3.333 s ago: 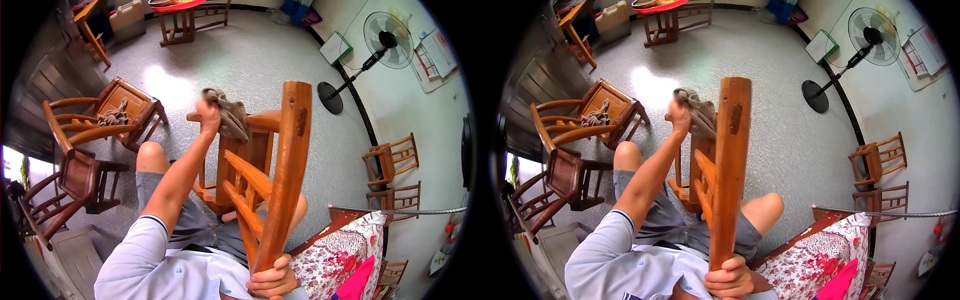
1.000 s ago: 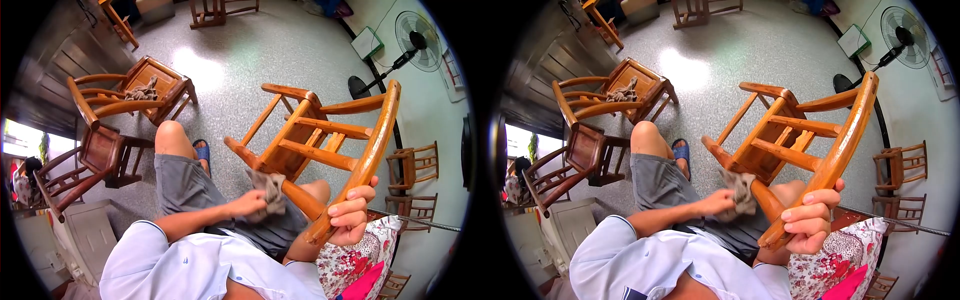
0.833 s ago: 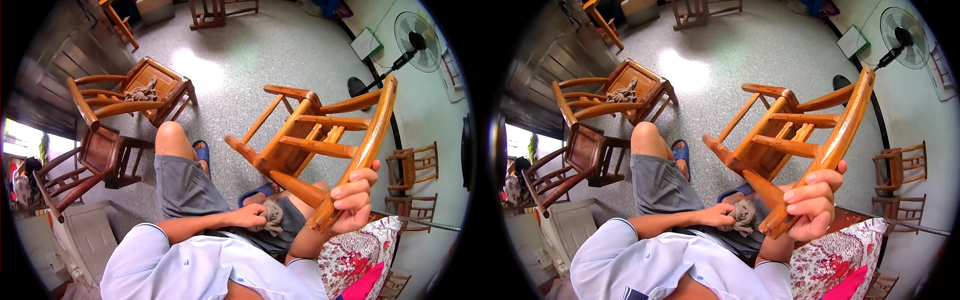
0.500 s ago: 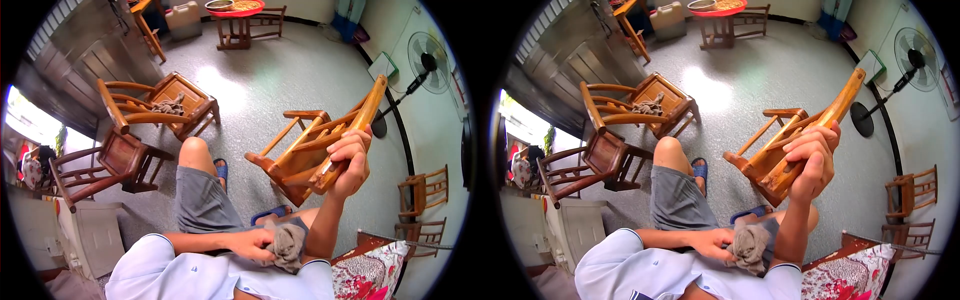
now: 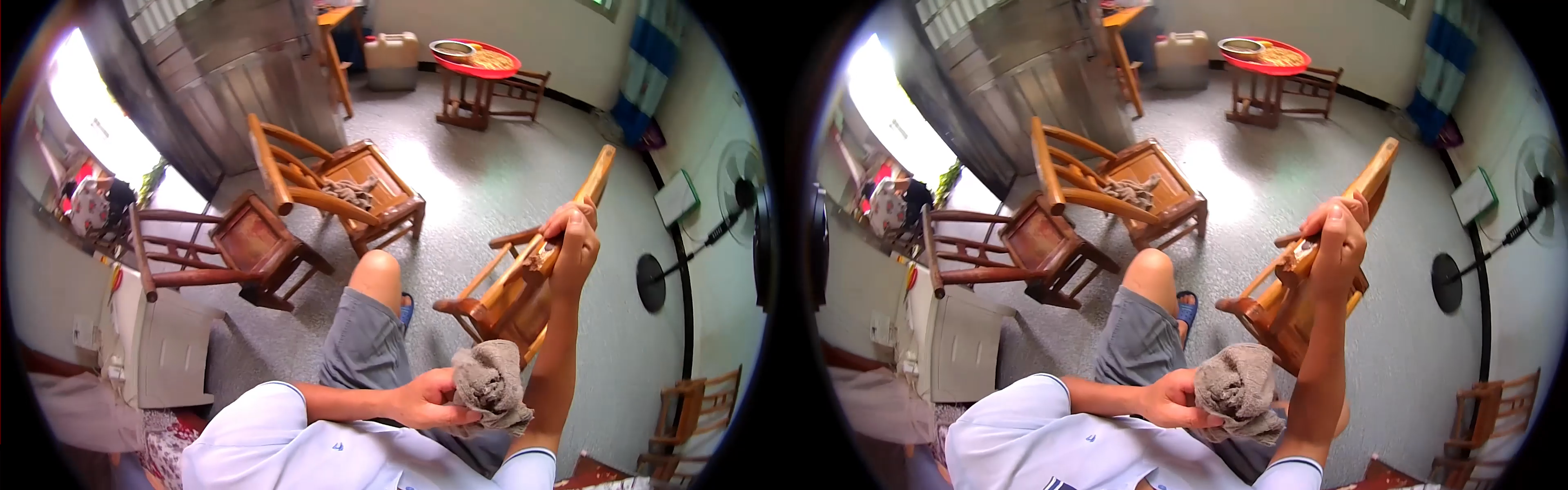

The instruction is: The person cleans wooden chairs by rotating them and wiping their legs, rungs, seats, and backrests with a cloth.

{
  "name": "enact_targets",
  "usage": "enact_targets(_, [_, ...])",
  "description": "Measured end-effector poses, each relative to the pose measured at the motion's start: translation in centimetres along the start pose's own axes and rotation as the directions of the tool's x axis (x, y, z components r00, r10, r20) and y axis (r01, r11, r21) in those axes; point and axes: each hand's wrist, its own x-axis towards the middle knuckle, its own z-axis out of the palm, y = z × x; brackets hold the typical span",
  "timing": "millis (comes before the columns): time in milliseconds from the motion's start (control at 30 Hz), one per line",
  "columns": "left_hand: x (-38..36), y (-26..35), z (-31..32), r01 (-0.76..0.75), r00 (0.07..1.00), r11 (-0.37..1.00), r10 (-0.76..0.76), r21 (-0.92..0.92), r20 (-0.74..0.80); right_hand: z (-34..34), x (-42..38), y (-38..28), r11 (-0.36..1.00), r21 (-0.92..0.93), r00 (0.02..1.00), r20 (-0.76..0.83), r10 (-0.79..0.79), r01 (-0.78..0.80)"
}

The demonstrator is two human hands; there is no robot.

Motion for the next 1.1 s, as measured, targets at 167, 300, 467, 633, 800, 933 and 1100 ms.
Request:
enact_targets(167, [0.0,2.0,-0.3,0.059,0.993,0.967,-0.083,-0.246,-0.089,4.3,0.5,-0.4,1.000,-0.004,0.990,0.141,0.013,-0.013])
enact_targets(300, [0.4,3.1,-0.5,-0.013,0.994,0.966,-0.014,-0.259,-0.104,8.3,0.1,-1.4,1.000,0.019,0.970,0.243,-0.002,-0.002])
enact_targets(467, [-0.1,3.5,-1.1,-0.130,0.989,0.956,0.106,-0.264,-0.101,13.1,-1.7,-3.1,0.993,0.038,0.938,0.328,-0.114,0.108])
enact_targets(633, [-0.4,3.9,-1.6,-0.217,0.968,0.952,0.182,-0.215,-0.173,16.8,-4.0,-4.7,0.982,0.062,0.861,0.473,-0.186,0.178])
enact_targets(800, [-0.6,5.1,-2.6,-0.311,0.924,0.945,0.275,-0.104,-0.266,16.7,-6.2,-4.7,0.971,0.160,0.782,0.576,-0.237,0.176])
enact_targets(933, [-0.3,5.8,-4.0,-0.339,0.881,0.937,0.348,0.085,-0.320,12.2,-8.8,-7.4,0.958,0.285,0.877,0.468,-0.106,-0.036])
enact_targets(1100, [0.8,7.9,-5.9,-0.073,0.833,0.705,0.432,0.706,-0.346,5.1,-12.6,-10.0,0.980,0.182,0.946,0.296,-0.132,0.080])
